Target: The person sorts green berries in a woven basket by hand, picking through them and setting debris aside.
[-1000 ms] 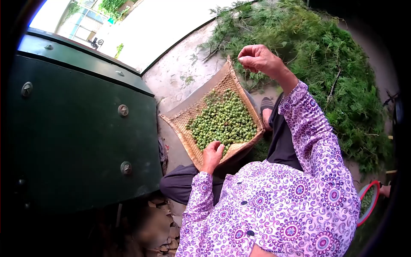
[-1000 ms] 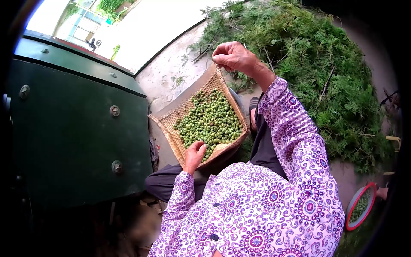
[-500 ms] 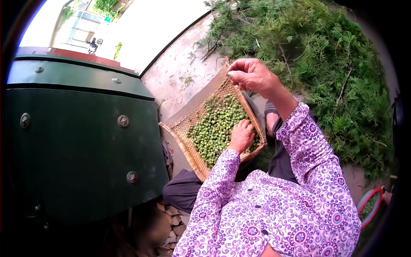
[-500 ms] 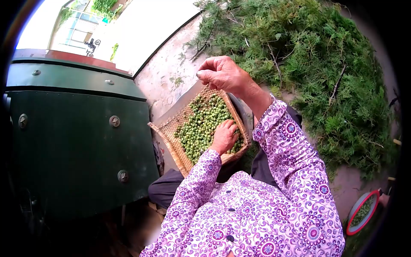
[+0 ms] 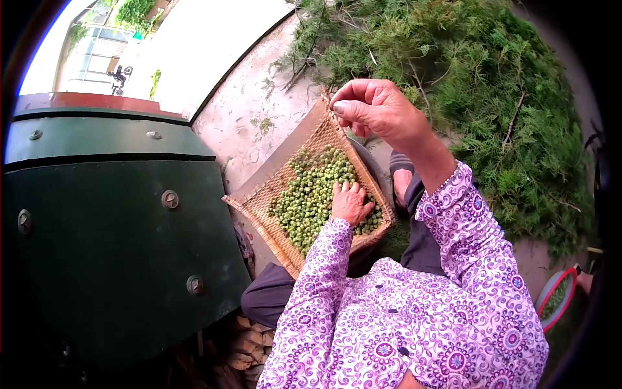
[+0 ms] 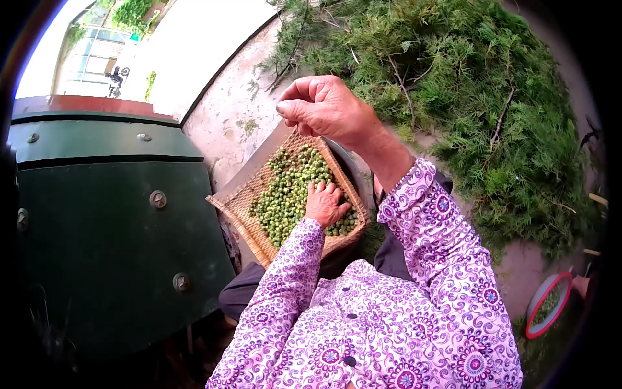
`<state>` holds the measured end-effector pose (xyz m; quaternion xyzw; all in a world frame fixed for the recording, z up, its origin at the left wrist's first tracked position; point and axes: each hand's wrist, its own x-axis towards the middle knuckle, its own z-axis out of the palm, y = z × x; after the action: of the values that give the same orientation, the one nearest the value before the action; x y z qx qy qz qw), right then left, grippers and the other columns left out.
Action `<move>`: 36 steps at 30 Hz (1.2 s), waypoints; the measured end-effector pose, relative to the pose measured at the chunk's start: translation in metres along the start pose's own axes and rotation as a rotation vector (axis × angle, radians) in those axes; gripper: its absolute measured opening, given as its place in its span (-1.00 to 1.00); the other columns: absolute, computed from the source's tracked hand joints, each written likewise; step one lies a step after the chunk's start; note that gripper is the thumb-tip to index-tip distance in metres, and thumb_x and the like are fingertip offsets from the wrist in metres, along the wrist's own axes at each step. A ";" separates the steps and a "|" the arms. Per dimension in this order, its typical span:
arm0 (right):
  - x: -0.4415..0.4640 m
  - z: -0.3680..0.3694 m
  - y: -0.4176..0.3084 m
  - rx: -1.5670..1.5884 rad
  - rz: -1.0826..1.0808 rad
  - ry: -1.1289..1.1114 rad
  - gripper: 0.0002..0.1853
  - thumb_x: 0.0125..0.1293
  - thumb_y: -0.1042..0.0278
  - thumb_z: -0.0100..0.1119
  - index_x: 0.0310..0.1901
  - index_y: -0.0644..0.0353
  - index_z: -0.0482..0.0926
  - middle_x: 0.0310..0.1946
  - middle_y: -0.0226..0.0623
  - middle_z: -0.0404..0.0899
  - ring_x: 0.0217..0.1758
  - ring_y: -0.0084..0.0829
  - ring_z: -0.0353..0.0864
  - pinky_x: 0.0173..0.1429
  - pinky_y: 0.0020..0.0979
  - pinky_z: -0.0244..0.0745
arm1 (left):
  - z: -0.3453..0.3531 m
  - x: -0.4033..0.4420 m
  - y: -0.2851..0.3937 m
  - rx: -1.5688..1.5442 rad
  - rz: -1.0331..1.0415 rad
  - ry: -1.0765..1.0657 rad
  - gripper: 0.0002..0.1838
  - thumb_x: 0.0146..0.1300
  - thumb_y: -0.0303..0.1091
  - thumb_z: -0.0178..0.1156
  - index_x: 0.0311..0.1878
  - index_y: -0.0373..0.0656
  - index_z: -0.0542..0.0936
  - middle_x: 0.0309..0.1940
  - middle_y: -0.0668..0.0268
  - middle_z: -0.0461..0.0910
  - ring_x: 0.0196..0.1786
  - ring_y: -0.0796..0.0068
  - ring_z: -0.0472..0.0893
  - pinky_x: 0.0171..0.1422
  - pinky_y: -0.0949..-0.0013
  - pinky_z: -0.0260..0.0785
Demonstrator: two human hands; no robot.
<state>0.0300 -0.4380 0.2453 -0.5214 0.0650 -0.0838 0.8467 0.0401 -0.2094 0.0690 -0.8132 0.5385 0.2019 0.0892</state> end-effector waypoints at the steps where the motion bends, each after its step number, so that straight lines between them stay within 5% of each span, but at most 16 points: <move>1: -0.001 0.000 0.000 -0.009 0.008 0.000 -0.83 0.23 0.34 0.11 -0.22 0.25 0.50 -0.49 -0.45 0.54 -0.57 -0.78 0.42 -0.51 -0.73 0.35 | -0.002 -0.005 -0.003 0.008 -0.029 -0.041 -0.52 0.08 0.09 0.03 -0.15 -0.12 0.54 -0.17 0.25 0.44 0.03 0.22 0.34 0.20 -0.01 -0.02; 23: -0.003 0.001 0.003 -0.070 -0.041 0.023 -0.84 0.22 0.29 0.13 -0.33 0.21 0.52 -0.55 -0.47 0.51 -0.58 -0.76 0.42 -0.52 -0.71 0.35 | 0.020 -0.133 -0.098 0.040 -0.324 -0.147 -0.65 -0.03 0.00 0.16 -0.31 -0.06 0.60 -0.21 0.27 0.50 0.06 0.20 0.33 0.18 0.03 0.03; 30: -0.005 0.007 -0.003 -0.032 0.013 0.028 -0.84 0.22 0.31 0.13 -0.30 0.22 0.52 -0.56 -0.49 0.49 -0.59 -0.76 0.41 -0.51 -0.72 0.33 | 0.019 -0.085 -0.107 -0.244 -0.374 0.199 -0.48 -0.01 -0.01 0.20 -0.06 -0.18 0.52 -0.01 0.06 0.44 0.08 0.08 0.36 0.15 0.13 0.21; 36: -0.004 0.007 -0.007 -0.060 0.047 0.051 -0.84 0.22 0.35 0.13 -0.26 0.26 0.52 -0.54 -0.47 0.50 -0.55 -0.75 0.43 -0.47 -0.72 0.38 | 0.043 0.006 -0.099 -0.528 -0.435 0.385 -0.35 -0.04 0.01 0.24 0.06 -0.24 0.42 0.05 0.06 0.39 0.12 0.08 0.33 0.21 0.13 0.16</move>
<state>0.0274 -0.4341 0.2553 -0.5426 0.1013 -0.0754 0.8305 0.1227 -0.1584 0.0208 -0.9264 0.2898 0.1536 -0.1847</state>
